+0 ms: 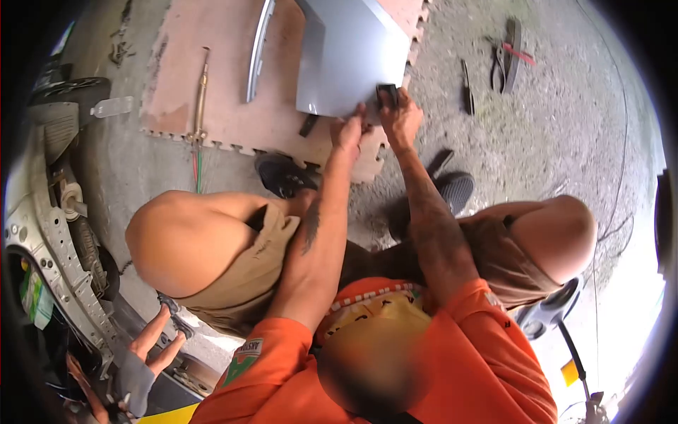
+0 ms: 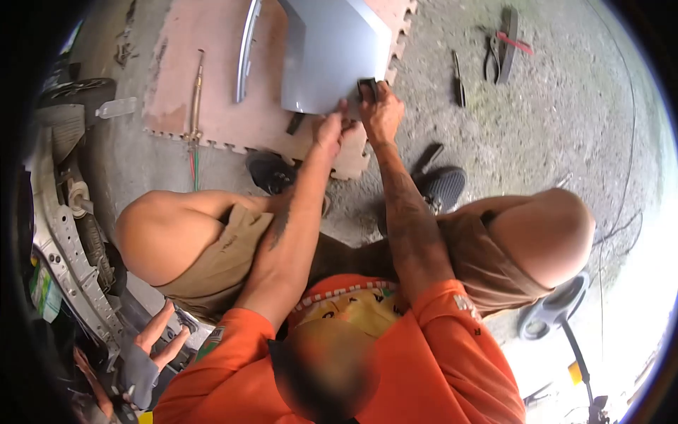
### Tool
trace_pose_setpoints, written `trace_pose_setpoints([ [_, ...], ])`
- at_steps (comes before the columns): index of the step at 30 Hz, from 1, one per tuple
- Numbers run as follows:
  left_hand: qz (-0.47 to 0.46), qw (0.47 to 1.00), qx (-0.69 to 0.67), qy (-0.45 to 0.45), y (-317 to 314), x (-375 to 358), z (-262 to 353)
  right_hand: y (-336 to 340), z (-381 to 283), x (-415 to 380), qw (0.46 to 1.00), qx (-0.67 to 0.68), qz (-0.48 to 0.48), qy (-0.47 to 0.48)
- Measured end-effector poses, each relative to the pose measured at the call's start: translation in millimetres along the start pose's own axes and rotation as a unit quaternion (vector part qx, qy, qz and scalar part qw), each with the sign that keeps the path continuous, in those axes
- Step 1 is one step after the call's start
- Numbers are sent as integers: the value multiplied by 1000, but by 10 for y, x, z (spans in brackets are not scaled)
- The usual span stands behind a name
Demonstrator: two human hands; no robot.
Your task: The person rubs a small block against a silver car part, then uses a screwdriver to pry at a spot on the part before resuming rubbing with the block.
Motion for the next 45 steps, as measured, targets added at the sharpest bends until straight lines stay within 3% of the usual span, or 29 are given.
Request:
trace_pose_setpoints([
  [4,-11,1000,14,7,7,-76,80,13,37,-463,999,-21,30,-12],
  [6,-24,999,-18,-18,3,-32,16,-14,49,-275,998,-62,6,16],
  [8,-8,1000,1,11,10,-6,-3,-4,-50,15,998,-29,-34,-43],
  [12,3,1000,-2,0,-26,-121,124,43,-26,-411,1000,10,27,-6],
  [14,-13,1000,5,-17,-21,-151,159,1,-3,-297,998,-55,-8,-28],
  [15,-10,999,7,30,-2,-54,86,2,-70,-148,998,-49,-18,-42],
  [17,-9,999,2,32,16,-27,62,-5,-134,-29,998,-34,-34,-44],
  [19,31,999,26,17,-25,-77,87,38,-70,-366,998,-25,-16,-52],
  [22,12,999,-24,-18,-63,-203,181,-8,19,-348,998,-53,2,-34],
  [24,2,999,-33,15,-52,-117,153,-34,-56,-39,997,6,-15,-69],
  [29,15,1000,9,8,-57,-203,237,-1,13,-391,999,-5,25,-27],
  [34,-2,1000,-1,28,49,-71,20,-22,-42,-63,999,-1,-8,-37],
  [38,17,999,23,-29,-20,-56,97,-1,57,-429,998,-51,17,-26],
  [42,-11,1000,-5,24,32,-119,127,33,-150,2,997,-12,-49,-59],
  [45,-23,999,-12,30,13,-138,184,66,1,-202,996,-37,-47,-62],
])
Point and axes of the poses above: each hand's wrist, its own x-axis towards the middle knuckle, its own y-axis out of the back of the hand, z = x × y, the point moved 1 cm from there along x, towards the middle knuckle, and after that the axes turned 13 degrees about x, right-handed, at the moved point
